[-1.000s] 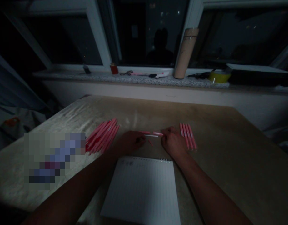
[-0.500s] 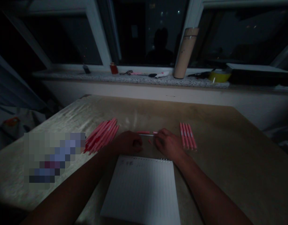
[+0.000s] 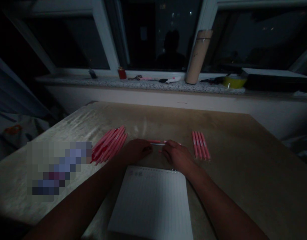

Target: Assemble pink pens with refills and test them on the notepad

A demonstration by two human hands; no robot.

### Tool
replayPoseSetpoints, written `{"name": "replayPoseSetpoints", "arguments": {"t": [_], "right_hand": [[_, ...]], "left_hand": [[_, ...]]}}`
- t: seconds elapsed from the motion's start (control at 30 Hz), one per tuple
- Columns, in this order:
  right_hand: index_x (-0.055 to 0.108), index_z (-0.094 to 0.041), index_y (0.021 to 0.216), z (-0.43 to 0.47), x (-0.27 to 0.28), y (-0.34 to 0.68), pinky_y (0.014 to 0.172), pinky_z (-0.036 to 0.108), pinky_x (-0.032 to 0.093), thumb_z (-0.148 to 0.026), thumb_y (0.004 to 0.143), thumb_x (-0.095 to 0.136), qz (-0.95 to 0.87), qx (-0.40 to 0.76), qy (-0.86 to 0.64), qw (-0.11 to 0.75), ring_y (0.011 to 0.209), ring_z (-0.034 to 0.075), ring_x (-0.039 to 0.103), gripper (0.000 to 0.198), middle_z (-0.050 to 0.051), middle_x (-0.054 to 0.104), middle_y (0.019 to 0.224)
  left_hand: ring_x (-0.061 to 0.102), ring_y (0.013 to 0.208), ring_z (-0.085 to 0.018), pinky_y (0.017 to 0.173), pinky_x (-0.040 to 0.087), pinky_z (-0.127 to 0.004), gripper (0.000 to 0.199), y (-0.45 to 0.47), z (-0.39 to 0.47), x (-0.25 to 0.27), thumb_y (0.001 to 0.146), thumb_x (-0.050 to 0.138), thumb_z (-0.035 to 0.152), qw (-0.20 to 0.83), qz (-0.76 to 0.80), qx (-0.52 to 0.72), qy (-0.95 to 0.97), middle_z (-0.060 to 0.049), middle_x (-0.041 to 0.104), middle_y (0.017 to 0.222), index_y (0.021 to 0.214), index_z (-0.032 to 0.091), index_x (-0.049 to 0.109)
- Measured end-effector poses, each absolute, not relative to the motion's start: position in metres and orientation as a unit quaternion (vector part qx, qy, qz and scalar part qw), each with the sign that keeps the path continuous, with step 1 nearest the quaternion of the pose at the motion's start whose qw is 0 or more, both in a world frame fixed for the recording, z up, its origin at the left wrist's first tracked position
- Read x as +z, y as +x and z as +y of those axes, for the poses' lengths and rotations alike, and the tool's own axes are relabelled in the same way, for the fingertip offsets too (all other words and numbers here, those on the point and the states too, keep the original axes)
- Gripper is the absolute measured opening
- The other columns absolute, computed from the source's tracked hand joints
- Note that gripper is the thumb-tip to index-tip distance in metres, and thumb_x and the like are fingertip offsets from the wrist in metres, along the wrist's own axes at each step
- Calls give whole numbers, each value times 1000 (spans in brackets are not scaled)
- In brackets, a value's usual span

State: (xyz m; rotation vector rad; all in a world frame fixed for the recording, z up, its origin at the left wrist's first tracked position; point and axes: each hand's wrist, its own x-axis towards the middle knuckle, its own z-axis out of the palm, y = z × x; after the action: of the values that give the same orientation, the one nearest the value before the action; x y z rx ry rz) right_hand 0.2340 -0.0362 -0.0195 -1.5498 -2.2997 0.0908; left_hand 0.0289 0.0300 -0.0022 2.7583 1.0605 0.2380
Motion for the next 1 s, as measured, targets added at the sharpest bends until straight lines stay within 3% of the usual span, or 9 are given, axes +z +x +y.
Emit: {"name": "replayPoseSetpoints", "arguments": {"t": [0.33, 0.5, 0.67, 0.8, 1.0], "right_hand": [[62, -20, 101, -37, -12, 237, 73, 29, 46, -30, 92, 38, -772, 56, -583, 248, 84, 18, 60, 28, 7, 62, 93], [63, -15, 100, -32, -16, 249, 83, 38, 43, -36, 92, 35, -672, 53, -629, 386, 94, 24, 57, 35, 12, 64, 97], [62, -21, 110, -20, -32, 263, 97, 45, 37, -50, 91, 26, -512, 222, -644, 523, 107, 25, 56, 49, 9, 64, 112], [63, -22, 109, -16, -35, 264, 99, 45, 36, -49, 84, 44, -513, 259, -639, 511, 109, 25, 55, 41, 8, 63, 114], [58, -18, 114, -18, -33, 257, 94, 44, 41, -38, 75, 60, -539, 255, -642, 482, 108, 26, 57, 44, 13, 61, 117]], "left_hand": [[60, 83, -18, 74, 43, -28, 26, 23, 38, -3, 87, 43, 34, 111, 379, 131, 909, -5, 67, 90, 96, 20, 64], [57, 94, -17, 86, 42, -29, 33, 17, 48, -5, 91, 34, 32, 136, 430, 294, 843, -8, 62, 100, 98, 15, 61], [56, 103, -17, 91, 42, -30, 42, 22, 51, -19, 93, 27, 39, 291, 452, 390, 748, -7, 62, 110, 109, 16, 57], [54, 107, -21, 93, 41, -35, 39, 25, 52, -29, 85, 47, 42, 273, 398, 337, 808, -9, 59, 115, 112, 16, 56], [51, 110, -24, 95, 39, -40, 57, 24, 51, -31, 70, 67, 42, 215, 358, 289, 861, -11, 55, 119, 118, 17, 51]]}}
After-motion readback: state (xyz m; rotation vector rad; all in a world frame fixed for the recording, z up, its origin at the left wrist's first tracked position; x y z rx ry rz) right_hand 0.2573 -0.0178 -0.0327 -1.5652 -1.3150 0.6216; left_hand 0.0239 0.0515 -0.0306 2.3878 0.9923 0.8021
